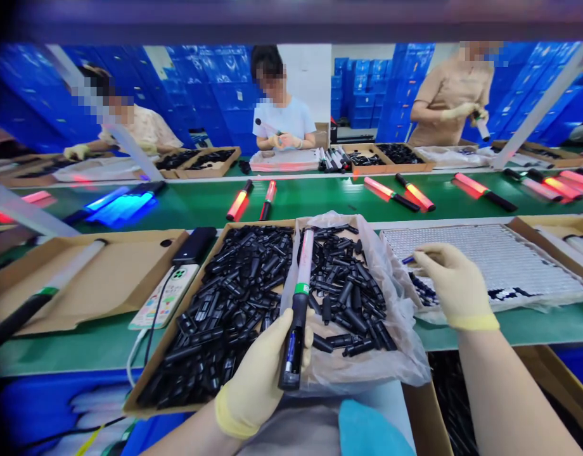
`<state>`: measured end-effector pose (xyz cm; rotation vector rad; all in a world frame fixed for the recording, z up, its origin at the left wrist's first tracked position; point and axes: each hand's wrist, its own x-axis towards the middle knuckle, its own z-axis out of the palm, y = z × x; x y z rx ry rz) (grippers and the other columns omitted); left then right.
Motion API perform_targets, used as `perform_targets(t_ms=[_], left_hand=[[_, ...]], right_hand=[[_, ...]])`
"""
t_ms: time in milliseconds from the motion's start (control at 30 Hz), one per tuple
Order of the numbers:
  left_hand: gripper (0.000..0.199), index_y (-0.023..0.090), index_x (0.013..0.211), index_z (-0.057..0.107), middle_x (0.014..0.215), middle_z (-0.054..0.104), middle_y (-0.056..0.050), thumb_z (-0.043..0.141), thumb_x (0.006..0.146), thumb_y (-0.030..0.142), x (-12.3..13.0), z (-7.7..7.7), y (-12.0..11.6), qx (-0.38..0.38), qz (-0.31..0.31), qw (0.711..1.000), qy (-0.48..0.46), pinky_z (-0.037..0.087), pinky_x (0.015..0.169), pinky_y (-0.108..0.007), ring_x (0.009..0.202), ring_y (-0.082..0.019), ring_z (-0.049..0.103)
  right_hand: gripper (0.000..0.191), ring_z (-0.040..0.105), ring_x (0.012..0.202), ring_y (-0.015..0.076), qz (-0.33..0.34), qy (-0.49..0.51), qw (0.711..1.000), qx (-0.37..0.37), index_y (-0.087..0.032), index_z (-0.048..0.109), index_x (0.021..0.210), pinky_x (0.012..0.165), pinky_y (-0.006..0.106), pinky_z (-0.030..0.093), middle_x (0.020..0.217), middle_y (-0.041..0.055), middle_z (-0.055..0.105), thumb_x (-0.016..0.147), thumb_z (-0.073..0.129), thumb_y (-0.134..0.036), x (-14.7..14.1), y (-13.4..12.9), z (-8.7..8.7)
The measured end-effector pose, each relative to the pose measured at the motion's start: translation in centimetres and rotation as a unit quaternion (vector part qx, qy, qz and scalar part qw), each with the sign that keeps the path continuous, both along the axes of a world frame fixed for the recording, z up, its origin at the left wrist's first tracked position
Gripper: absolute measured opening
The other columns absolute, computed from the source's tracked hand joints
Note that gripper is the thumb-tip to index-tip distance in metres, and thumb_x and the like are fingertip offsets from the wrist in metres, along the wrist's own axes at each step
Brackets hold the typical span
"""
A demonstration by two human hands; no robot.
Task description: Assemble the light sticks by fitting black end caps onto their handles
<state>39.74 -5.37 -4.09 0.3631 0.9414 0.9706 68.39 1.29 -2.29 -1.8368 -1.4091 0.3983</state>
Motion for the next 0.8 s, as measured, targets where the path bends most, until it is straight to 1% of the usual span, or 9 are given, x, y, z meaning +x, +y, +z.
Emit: perform_targets(t_ms=[67, 133, 233, 367, 467, 567, 633, 700, 800], left_hand=[[0.042, 0.013, 0.100, 0.063, 0.065, 0.060, -0.002, 0.067, 0.082, 0.050, 0.6, 0.1, 0.1, -0.001, -0.011, 1.000, -0.009, 0.039, 0.044, -0.021, 0.047, -0.011, 0.051], [0.042, 0.011, 0.099, 0.066, 0.067, 0.063, -0.004, 0.070, 0.080, 0.049, 1.2, 0.3, 0.2, 0.020, -0.009, 0.999, -0.023, 0.043, 0.051, -0.024, 0.052, -0.013, 0.054], [0.042, 0.010, 0.098, 0.070, 0.074, 0.068, -0.007, 0.076, 0.075, 0.045, 1.4, 0.5, 0.2, 0.052, 0.011, 0.998, -0.025, 0.048, 0.063, -0.027, 0.065, -0.017, 0.061], [0.044, 0.011, 0.101, 0.070, 0.071, 0.067, -0.005, 0.073, 0.078, 0.048, 0.8, 0.6, -0.1, 0.008, -0.011, 1.000, -0.023, 0.046, 0.056, -0.026, 0.058, -0.015, 0.059], [0.043, 0.011, 0.101, 0.070, 0.069, 0.066, -0.005, 0.070, 0.080, 0.048, 0.4, 0.8, -0.2, -0.022, -0.022, 0.999, -0.035, 0.040, 0.046, -0.023, 0.048, -0.012, 0.053], [0.040, 0.012, 0.102, 0.069, 0.071, 0.067, -0.005, 0.071, 0.080, 0.045, 0.4, 0.8, 0.0, -0.008, -0.011, 0.999, -0.039, 0.044, 0.050, -0.023, 0.054, -0.013, 0.057], [0.040, 0.012, 0.101, 0.068, 0.070, 0.066, -0.005, 0.070, 0.080, 0.046, 0.4, 0.9, 0.1, -0.008, -0.006, 0.999, -0.031, 0.046, 0.051, -0.023, 0.055, -0.014, 0.058], [0.040, 0.012, 0.099, 0.067, 0.064, 0.062, -0.004, 0.068, 0.082, 0.048, 0.1, 1.0, 0.3, -0.017, -0.007, 1.000, -0.015, 0.045, 0.046, -0.021, 0.050, -0.013, 0.055], [0.034, 0.014, 0.097, 0.064, 0.057, 0.057, -0.001, 0.060, 0.088, 0.047, -0.8, 1.8, 0.5, -0.030, -0.002, 1.000, -0.004, 0.039, 0.039, -0.017, 0.043, -0.010, 0.049]], right_hand=[[0.038, 0.064, 0.068, 0.0184, 0.104, 0.111, 0.988, -0.020, -0.018, 0.058, 0.107, 0.062, 0.029, 0.052, 0.076, 0.0051, 0.066, 0.085, 0.058, -0.049, -4.4, -2.5, 1.4], [0.030, 0.061, 0.061, 0.0150, 0.233, 0.206, 0.946, -0.097, -0.019, 0.058, 0.102, 0.057, 0.026, 0.050, 0.071, 0.0009, 0.064, 0.084, 0.063, -0.042, -9.1, -4.8, 1.9], [0.014, 0.058, 0.061, 0.0125, 0.294, 0.187, 0.929, -0.125, -0.020, 0.056, 0.082, 0.057, 0.024, 0.047, 0.068, -0.0026, 0.060, 0.084, 0.064, -0.032, -13.9, -6.5, 1.4], [0.021, 0.058, 0.068, 0.0134, 0.356, 0.001, 0.935, 0.005, -0.020, 0.063, 0.081, 0.064, 0.026, 0.047, 0.074, 0.0003, 0.062, 0.095, 0.050, -0.028, -14.3, -7.0, 0.8], [0.024, 0.061, 0.082, 0.0138, 0.401, -0.076, 0.901, 0.145, -0.020, 0.064, 0.108, 0.071, 0.025, 0.049, 0.091, 0.0047, 0.065, 0.099, 0.041, -0.024, -13.0, -7.7, 1.4], [0.029, 0.061, 0.084, 0.0170, 0.448, -0.161, 0.855, 0.205, -0.020, 0.062, 0.114, 0.071, 0.029, 0.050, 0.098, 0.0067, 0.065, 0.100, 0.040, -0.033, -12.9, -8.6, 2.1], [0.033, 0.062, 0.083, 0.0197, 0.445, -0.210, 0.847, 0.201, -0.019, 0.063, 0.114, 0.069, 0.033, 0.050, 0.099, 0.0082, 0.066, 0.100, 0.039, -0.038, -12.8, -8.8, 2.2], [0.034, 0.062, 0.087, 0.0205, 0.393, -0.229, 0.870, 0.191, -0.019, 0.061, 0.121, 0.072, 0.034, 0.050, 0.101, 0.0093, 0.065, 0.100, 0.039, -0.035, -11.6, -8.0, 1.9], [0.030, 0.061, 0.096, 0.0217, 0.199, -0.239, 0.939, 0.143, -0.021, 0.064, 0.116, 0.081, 0.034, 0.048, 0.105, 0.0091, 0.064, 0.098, 0.042, -0.030, -6.3, -5.6, 0.9]])
